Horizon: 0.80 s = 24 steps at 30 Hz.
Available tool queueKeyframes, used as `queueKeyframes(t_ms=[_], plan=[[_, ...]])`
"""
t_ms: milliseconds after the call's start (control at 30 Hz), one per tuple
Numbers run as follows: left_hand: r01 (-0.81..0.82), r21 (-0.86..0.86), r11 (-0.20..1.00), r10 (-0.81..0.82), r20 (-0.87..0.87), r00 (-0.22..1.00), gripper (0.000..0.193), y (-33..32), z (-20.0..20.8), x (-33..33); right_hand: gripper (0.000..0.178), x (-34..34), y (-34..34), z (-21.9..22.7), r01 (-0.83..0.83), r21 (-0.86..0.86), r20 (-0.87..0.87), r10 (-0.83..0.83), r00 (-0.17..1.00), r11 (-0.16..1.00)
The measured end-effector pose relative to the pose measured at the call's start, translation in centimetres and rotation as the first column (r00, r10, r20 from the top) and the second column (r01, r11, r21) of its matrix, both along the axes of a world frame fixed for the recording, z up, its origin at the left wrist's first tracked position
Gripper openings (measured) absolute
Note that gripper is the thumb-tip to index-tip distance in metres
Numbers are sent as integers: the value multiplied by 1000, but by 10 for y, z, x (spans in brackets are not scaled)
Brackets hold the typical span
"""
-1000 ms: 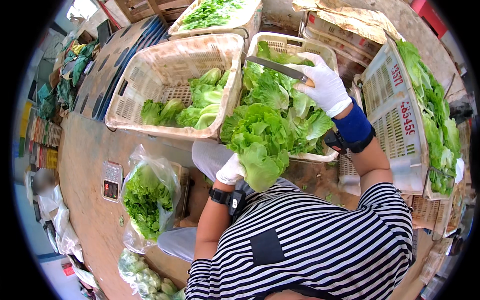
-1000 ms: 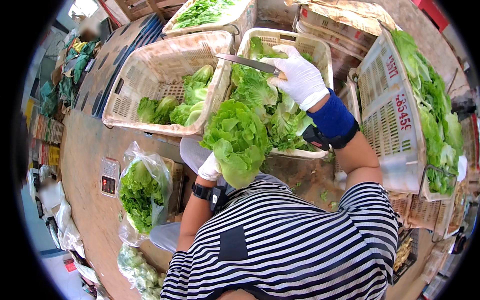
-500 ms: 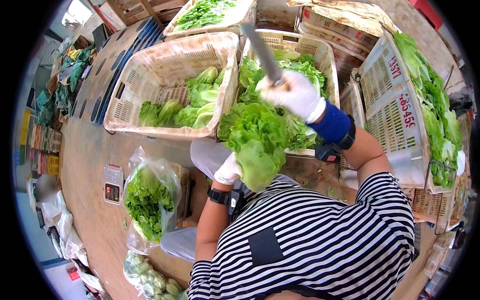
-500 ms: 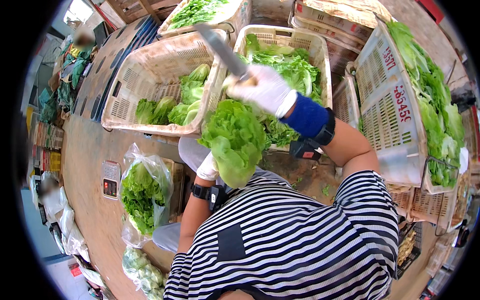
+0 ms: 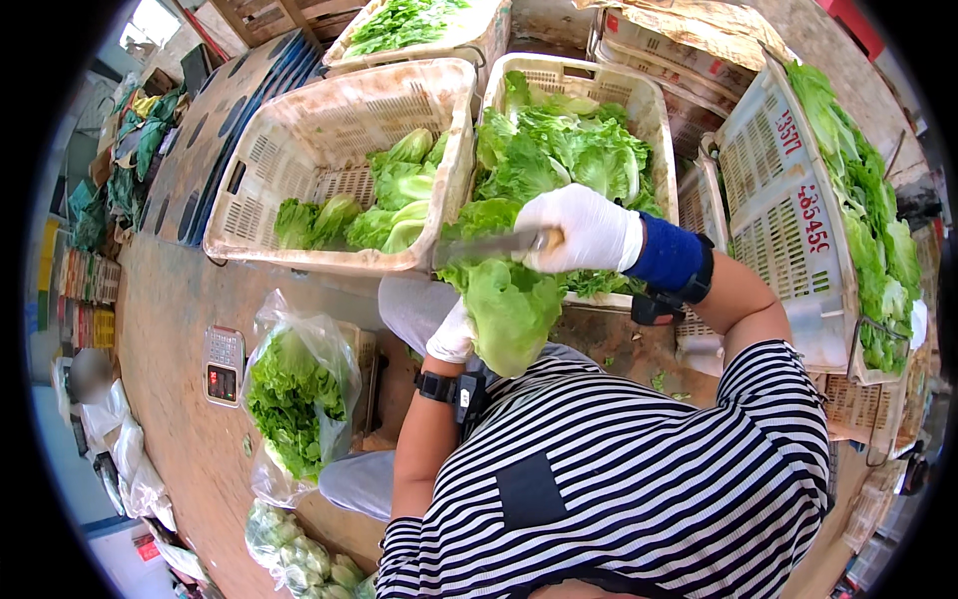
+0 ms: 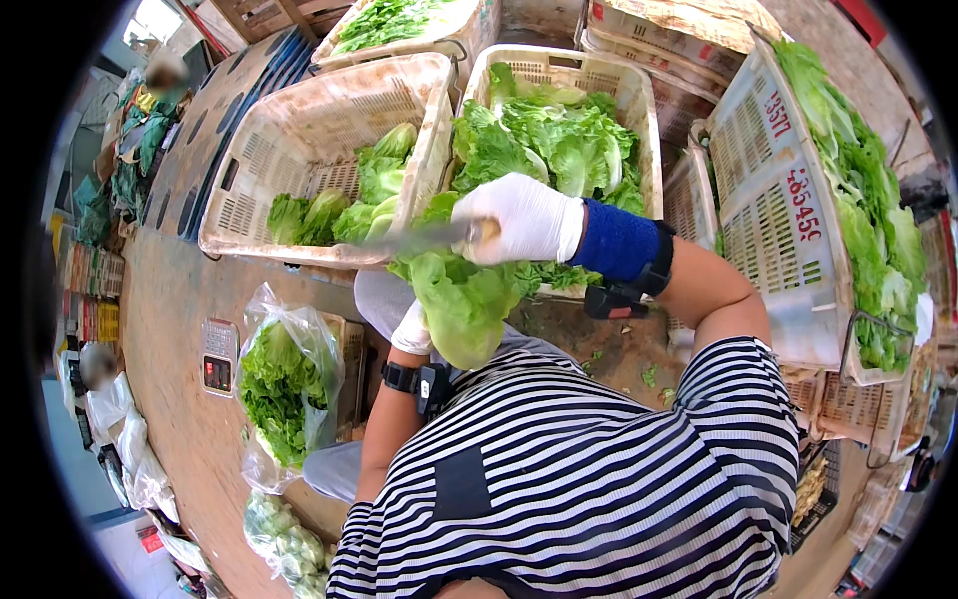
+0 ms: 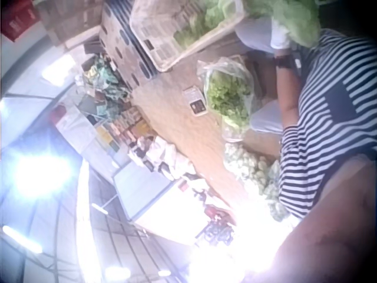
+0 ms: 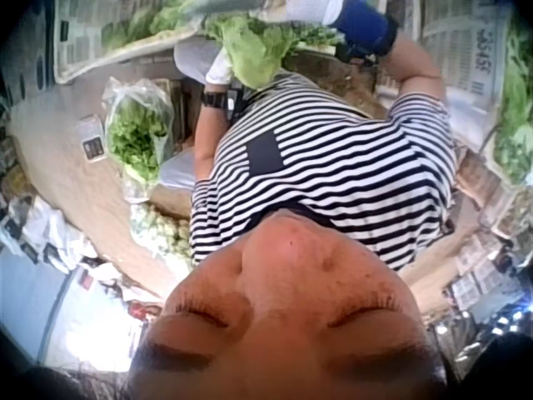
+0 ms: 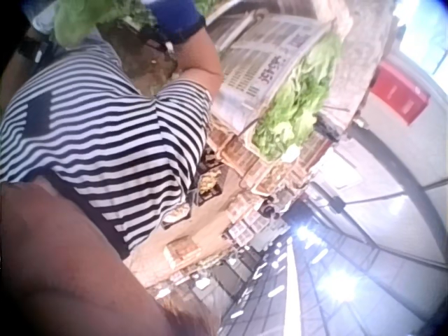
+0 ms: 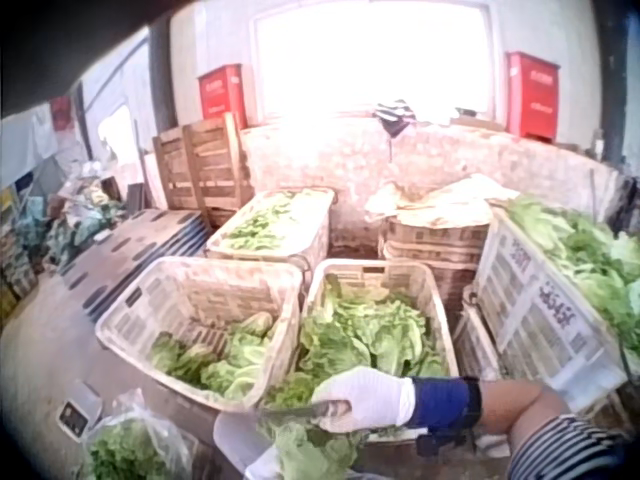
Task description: The person trims the ends of lettuce heads with a knife, places them into a plastic bag on a scale, ties the bag, and sets it aside.
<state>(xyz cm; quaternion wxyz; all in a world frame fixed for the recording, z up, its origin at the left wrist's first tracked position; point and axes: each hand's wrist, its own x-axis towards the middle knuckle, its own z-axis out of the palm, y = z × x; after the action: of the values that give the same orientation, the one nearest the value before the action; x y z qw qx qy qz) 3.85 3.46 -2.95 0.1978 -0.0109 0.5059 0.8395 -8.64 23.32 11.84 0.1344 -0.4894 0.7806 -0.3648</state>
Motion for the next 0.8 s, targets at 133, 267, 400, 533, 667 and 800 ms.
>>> queueKeyframes(t_ms=[133, 267, 400, 533, 667, 800], plan=[[9, 43, 999, -7, -39, 999, 96, -3, -14, 8, 21, -15, 2, -2, 534, -255, 556, -330, 763, 806], [-157, 314, 937, 102, 183, 978, 81, -2, -29, 9, 39, -36, 26, -20, 448, -327, -148, -513, 846, 832], [-164, 386, 908, 115, 147, 982, 77, -3, -33, 8, 40, 20, 3, -2, 219, -230, 43, -214, 976, 948], [-107, 183, 977, 91, 97, 991, 77, 3, -27, 1, 19, 15, -11, -24, 212, -163, 44, -208, 977, 964], [-60, 228, 972, 65, -14, 998, 74, 3, -29, 8, 26, -9, -12, -23, 660, -287, 499, -480, 721, 694], [-187, 659, 729, 162, 99, 982, 70, 2, -23, 3, 41, -50, 27, -44, 616, -392, -443, -727, 525, 684]])
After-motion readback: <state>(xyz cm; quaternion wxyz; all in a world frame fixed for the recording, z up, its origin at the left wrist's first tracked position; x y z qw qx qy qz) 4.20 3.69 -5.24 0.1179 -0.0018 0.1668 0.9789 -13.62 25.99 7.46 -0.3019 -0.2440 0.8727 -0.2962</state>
